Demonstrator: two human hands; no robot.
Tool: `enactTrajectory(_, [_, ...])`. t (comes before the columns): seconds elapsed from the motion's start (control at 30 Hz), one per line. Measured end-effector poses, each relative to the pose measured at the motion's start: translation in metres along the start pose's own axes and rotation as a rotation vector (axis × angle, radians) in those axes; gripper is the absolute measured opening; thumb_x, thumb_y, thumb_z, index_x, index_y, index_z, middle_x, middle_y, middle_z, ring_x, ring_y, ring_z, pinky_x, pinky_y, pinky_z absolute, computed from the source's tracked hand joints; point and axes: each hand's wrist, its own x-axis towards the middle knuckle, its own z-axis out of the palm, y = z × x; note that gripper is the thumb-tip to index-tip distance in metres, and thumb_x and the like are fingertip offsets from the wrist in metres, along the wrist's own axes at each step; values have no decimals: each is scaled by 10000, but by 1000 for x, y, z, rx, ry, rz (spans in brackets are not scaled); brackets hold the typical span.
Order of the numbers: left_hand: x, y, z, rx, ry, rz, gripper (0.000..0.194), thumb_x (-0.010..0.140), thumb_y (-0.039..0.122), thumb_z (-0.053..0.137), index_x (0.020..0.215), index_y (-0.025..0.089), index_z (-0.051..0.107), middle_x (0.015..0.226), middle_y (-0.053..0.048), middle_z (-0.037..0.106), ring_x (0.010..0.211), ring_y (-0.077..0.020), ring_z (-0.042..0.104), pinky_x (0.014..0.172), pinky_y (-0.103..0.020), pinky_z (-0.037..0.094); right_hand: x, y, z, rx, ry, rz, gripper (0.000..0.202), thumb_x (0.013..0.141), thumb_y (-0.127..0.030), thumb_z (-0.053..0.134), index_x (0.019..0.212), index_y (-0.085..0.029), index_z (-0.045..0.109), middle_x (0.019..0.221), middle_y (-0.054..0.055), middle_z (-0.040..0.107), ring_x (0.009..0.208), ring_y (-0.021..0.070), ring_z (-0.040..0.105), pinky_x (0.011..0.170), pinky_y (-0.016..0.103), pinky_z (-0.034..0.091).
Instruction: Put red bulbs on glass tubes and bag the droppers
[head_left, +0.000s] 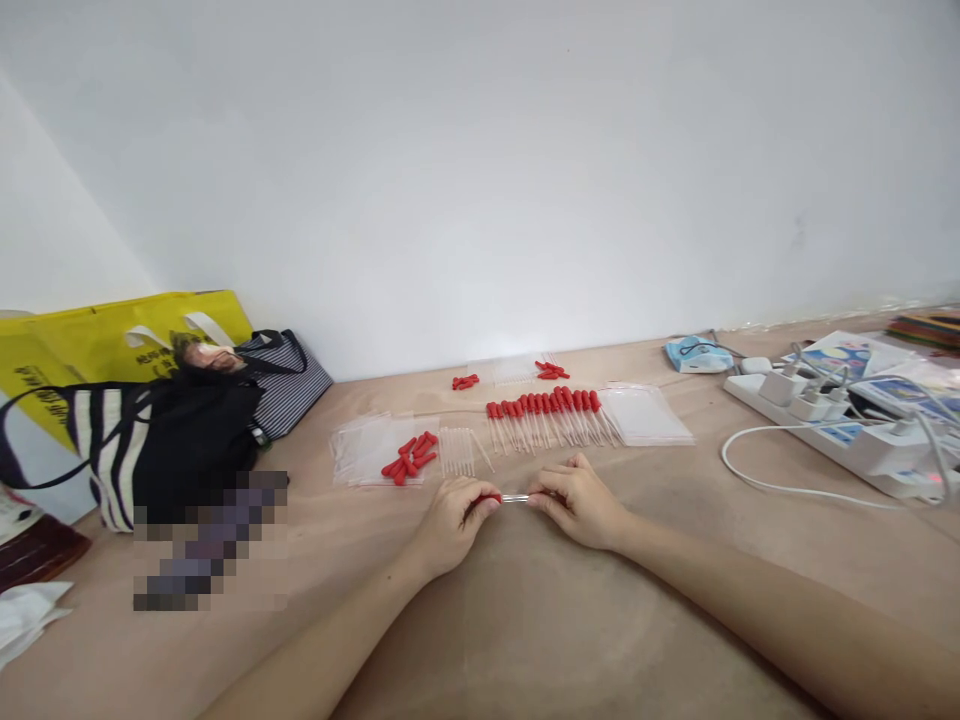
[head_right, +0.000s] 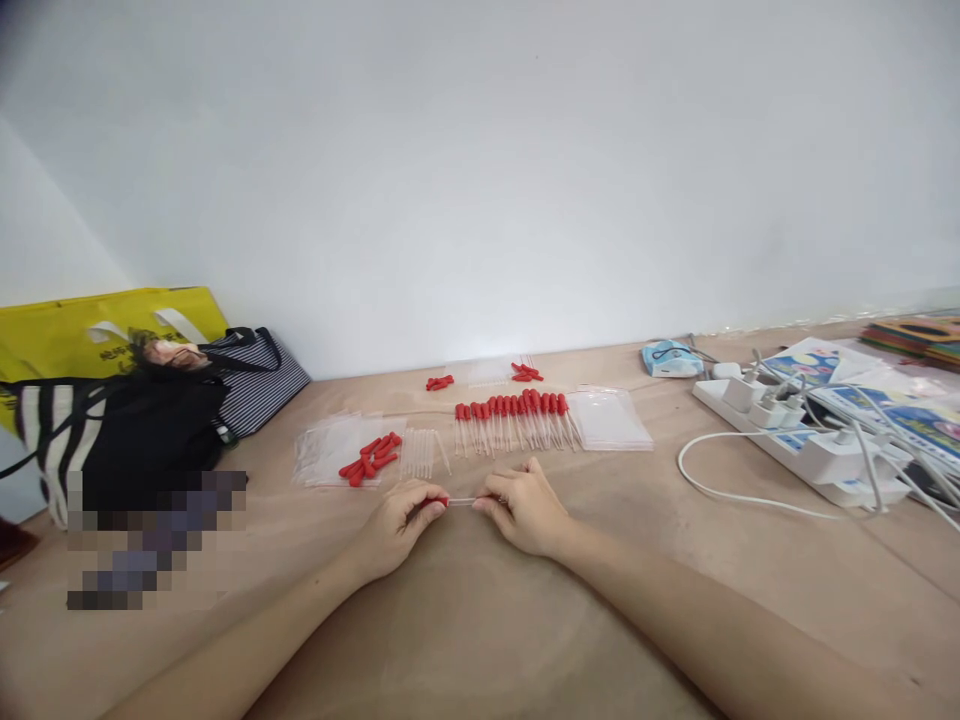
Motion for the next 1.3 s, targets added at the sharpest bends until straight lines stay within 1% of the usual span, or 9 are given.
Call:
enactTrajectory(0.2, [1,1,0,51,19,15,117,784,245,506,739,188,598,705,2,632,695,-157,556,725,-301,389,-1,-1,3,-77,19,-74,174,840,-260,413,763,-185,551,714,14,607,628,117,488,696,292,240])
enactTrajectory(0.43, [0,-3,3,113,79,150,168,819,273,475,732,178,584,673,-3,625,649,-144,538,708,-312,371,-1,0,4,-93,-2,-101,186,845,-242,403,746,-176,546,701,5,610,623,108,483,669,279,219])
enactTrajectory(0.57, [-1,-4,5,120,113,232,175,831,265,468,726,170,570,654,-1,619,631,-138,527,712,-313,368,1,-1,5,-119,-15,-97,230,859,-234,373,720,-169,545,687,5,609,622,106,480,661,280,205])
enactTrajectory(0.67, [-2,-5,6,130,133,269,173,841,257,460,733,168,561,658,-3,615,633,-137,524,719,-313,370,2,-2,4,-147,-32,-103,239,860,-223,361,713,-166,541,695,7,609,613,99,475,654,277,195])
enactTrajectory(0.83, [-3,-5,7,144,105,302,181,857,246,431,750,165,552,674,-10,601,651,-139,517,735,-318,372,5,-4,3,-144,-96,-95,232,851,-207,366,688,-164,525,680,-4,612,592,89,467,639,264,187])
enactTrajectory(0.9, [-3,-5,7,153,93,309,190,861,245,422,745,162,548,674,-14,597,653,-142,511,732,-321,372,5,-5,3,-133,-104,-84,232,847,-206,368,674,-164,517,665,-11,612,583,89,461,636,261,185])
enactTrajectory(1.13, [-3,-6,8,169,77,309,191,858,252,420,750,155,544,687,-29,585,682,-156,496,719,-324,374,5,-8,10,-149,-36,-100,234,841,-211,372,673,-158,526,684,10,618,606,103,468,645,269,181])
enactTrajectory(1.3, [-3,-5,9,162,88,308,201,856,250,413,733,156,540,687,-34,584,691,-161,497,712,-322,376,8,-10,15,-131,-16,-95,226,840,-205,382,697,-166,553,678,3,627,622,105,484,645,270,185])
